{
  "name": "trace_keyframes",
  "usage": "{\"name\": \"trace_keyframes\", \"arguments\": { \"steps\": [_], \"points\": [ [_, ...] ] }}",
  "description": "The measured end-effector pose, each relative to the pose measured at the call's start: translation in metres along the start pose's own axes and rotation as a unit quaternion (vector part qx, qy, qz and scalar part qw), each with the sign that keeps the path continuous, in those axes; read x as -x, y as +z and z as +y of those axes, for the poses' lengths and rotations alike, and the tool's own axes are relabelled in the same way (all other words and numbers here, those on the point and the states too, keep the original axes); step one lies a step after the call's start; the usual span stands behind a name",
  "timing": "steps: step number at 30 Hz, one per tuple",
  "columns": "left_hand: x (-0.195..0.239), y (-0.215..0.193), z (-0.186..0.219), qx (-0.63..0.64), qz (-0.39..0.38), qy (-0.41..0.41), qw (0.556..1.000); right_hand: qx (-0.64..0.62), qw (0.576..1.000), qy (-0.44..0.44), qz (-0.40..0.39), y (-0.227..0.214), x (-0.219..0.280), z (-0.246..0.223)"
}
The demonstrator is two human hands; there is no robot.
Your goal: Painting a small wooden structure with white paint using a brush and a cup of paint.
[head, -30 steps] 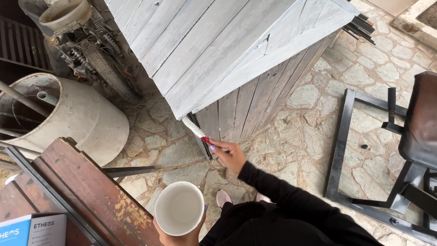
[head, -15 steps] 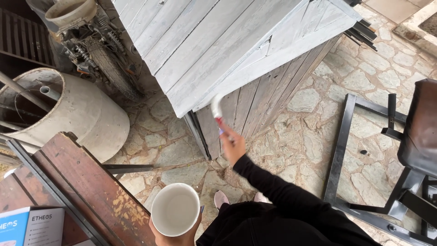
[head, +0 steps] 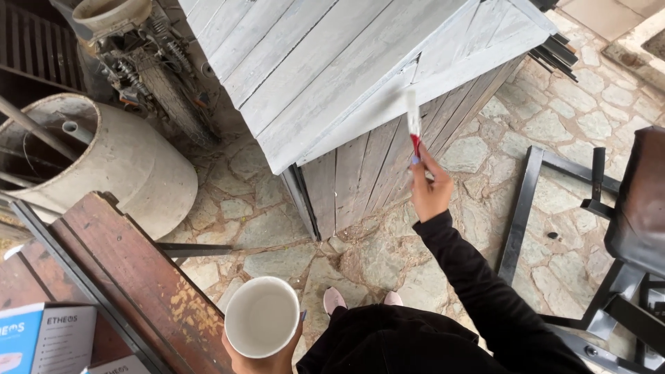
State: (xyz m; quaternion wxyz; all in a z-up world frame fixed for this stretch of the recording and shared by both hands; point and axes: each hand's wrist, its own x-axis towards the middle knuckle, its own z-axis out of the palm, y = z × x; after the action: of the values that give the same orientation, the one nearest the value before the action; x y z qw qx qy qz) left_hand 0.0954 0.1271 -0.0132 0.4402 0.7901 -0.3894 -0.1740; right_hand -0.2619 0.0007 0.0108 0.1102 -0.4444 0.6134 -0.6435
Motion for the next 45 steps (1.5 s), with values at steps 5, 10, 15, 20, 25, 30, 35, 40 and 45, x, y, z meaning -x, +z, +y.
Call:
{"name": "trace_keyframes", "arguments": {
  "steps": [5,10,15,20,25,30,35,40,45],
  "points": [
    [-0.002,-0.005,0.010,0.057,-0.051,-0.044,0.996,0.033,0.996,0.031,-0.077,0.063,0.022,-0.038],
    [-0.004,0.000,0.012,0.074,-0.055,-0.024,0.995,0.055,0.975,0.005,-0.215,0.103,0.087,-0.028],
    [-0.008,0.000,0.010,0.056,-0.079,-0.042,0.994,0.051,0.920,0.105,-0.374,0.084,0.085,-0.039],
    [-0.001,-0.004,0.001,0.067,-0.043,-0.037,0.996,0.014,0.940,0.211,-0.266,0.046,0.026,-0.043],
    [0.005,-0.001,-0.009,0.051,-0.010,-0.088,0.995,-0.006,0.984,0.117,-0.137,0.083,0.076,-0.033],
    [0.001,-0.004,-0.009,0.082,-0.020,-0.025,0.996,0.045,0.950,0.079,-0.299,0.092,0.092,-0.027],
    [-0.004,-0.005,-0.011,0.095,-0.017,0.005,0.995,-0.059,0.935,0.271,-0.221,0.064,0.045,-0.049],
    [-0.007,-0.003,-0.012,0.122,-0.004,0.037,0.992,-0.120,0.935,0.283,-0.178,0.071,0.075,-0.075],
    [-0.002,-0.003,-0.019,0.150,0.023,0.069,0.986,-0.267,0.914,0.302,-0.040,0.102,0.076,-0.089]
  ]
}}
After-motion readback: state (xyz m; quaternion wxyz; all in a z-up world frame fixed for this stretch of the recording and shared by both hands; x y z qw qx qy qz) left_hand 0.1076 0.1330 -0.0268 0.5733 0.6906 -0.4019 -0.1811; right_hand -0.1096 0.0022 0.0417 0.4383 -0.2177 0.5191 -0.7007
